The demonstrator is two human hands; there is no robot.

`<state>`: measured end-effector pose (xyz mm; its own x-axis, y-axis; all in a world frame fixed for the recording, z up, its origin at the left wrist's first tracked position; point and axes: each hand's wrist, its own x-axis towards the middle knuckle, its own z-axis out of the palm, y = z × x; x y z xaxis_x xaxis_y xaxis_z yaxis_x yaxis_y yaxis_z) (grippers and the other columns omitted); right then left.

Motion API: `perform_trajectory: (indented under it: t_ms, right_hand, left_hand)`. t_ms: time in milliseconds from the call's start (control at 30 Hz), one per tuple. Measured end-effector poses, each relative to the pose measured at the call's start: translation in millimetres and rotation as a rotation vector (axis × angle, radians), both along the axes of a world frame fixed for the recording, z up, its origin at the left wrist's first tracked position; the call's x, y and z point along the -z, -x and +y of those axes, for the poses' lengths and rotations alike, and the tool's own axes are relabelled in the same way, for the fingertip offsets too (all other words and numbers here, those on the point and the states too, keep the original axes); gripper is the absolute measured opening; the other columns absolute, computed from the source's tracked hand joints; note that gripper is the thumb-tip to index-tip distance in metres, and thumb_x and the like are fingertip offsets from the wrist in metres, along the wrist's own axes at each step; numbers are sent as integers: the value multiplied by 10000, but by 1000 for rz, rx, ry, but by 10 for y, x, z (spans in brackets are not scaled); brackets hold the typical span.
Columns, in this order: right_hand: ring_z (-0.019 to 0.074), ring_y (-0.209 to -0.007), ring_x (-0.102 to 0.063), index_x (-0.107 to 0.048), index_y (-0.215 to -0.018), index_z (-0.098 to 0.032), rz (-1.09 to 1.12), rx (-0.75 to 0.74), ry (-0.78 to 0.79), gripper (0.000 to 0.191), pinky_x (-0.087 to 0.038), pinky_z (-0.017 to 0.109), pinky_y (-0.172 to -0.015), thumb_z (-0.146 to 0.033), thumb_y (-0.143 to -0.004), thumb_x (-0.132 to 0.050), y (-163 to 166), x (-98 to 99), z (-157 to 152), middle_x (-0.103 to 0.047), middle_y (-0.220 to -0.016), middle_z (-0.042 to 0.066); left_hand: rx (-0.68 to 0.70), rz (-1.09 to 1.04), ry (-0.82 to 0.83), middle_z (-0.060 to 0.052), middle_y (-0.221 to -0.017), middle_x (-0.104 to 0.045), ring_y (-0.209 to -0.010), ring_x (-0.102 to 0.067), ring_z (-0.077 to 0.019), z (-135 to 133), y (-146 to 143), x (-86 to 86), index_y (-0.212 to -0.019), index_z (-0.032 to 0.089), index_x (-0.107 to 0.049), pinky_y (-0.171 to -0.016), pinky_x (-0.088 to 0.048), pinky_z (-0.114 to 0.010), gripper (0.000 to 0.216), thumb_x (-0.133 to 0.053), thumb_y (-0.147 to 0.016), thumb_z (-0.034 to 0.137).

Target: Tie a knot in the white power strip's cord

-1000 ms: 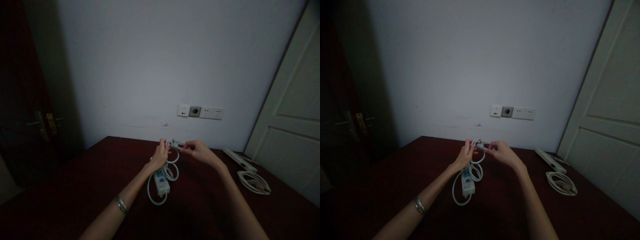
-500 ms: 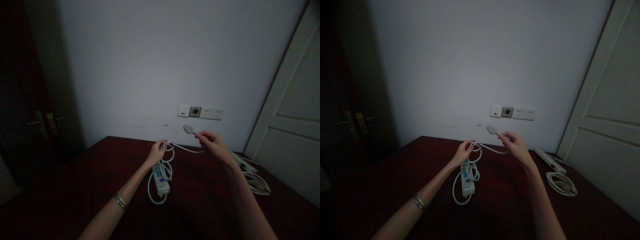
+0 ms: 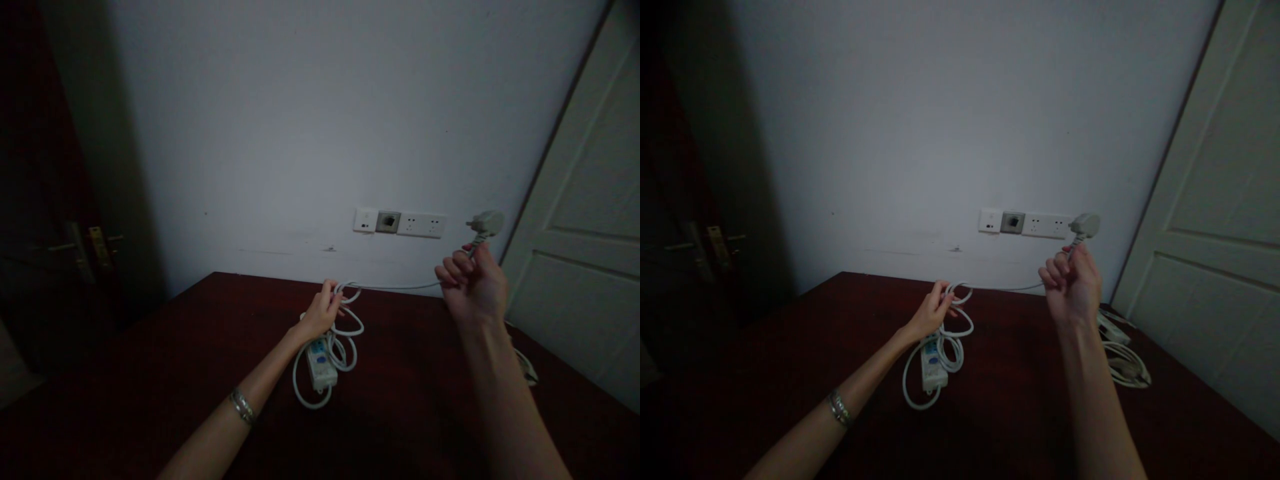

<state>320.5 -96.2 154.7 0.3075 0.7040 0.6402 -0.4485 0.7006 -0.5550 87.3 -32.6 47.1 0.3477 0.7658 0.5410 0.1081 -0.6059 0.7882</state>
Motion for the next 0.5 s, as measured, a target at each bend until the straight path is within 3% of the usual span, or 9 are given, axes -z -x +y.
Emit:
perform_trajectory:
  t_ms: [133, 233, 367, 500]
  right_hand:
    - [45, -402, -219, -534, -698, -198, -217, 53, 32, 205, -197, 185, -390, -364, -746, -643, -90, 85, 24, -294, -484, -73]
    - [61, -444, -348, -576, -674, -177, -640, 72, 160, 251, -265, 210, -433, -400, -693, -689, -109, 120, 5, -412, -506, -45]
    - [96, -547, -443, -629, -701, -151, -1204, 95, 287, 310, -321, 227, -506, -460, -723, -634, 34, 84, -58, -522, -596, -6]
    - [108, -580, -445, -648, -712, -153, -1403, 187, 246, 350, -326, 232, -541, -488, -762, -561, 225, 78, -41, -537, -604, -6]
  left_hand:
    - [115, -186, 160, -24, -709, -637, -614, -659, -175, -14, -45, -38, -970, 197, -362, -534, -526, -288, 332, -450, -839, 489]
    - [169, -259, 240, -6, -649, -631, -556, -651, -178, -20, -53, -65, -954, 201, -355, -494, -526, -290, 377, -492, -804, 519]
    - [168, -292, 276, -9, -633, -641, -527, -646, -184, -26, -34, -88, -977, 200, -357, -446, -514, -276, 415, -520, -782, 527]
    - [180, -309, 270, -3, -610, -634, -526, -650, -200, -19, -14, -91, -1010, 195, -361, -422, -511, -275, 431, -524, -781, 522]
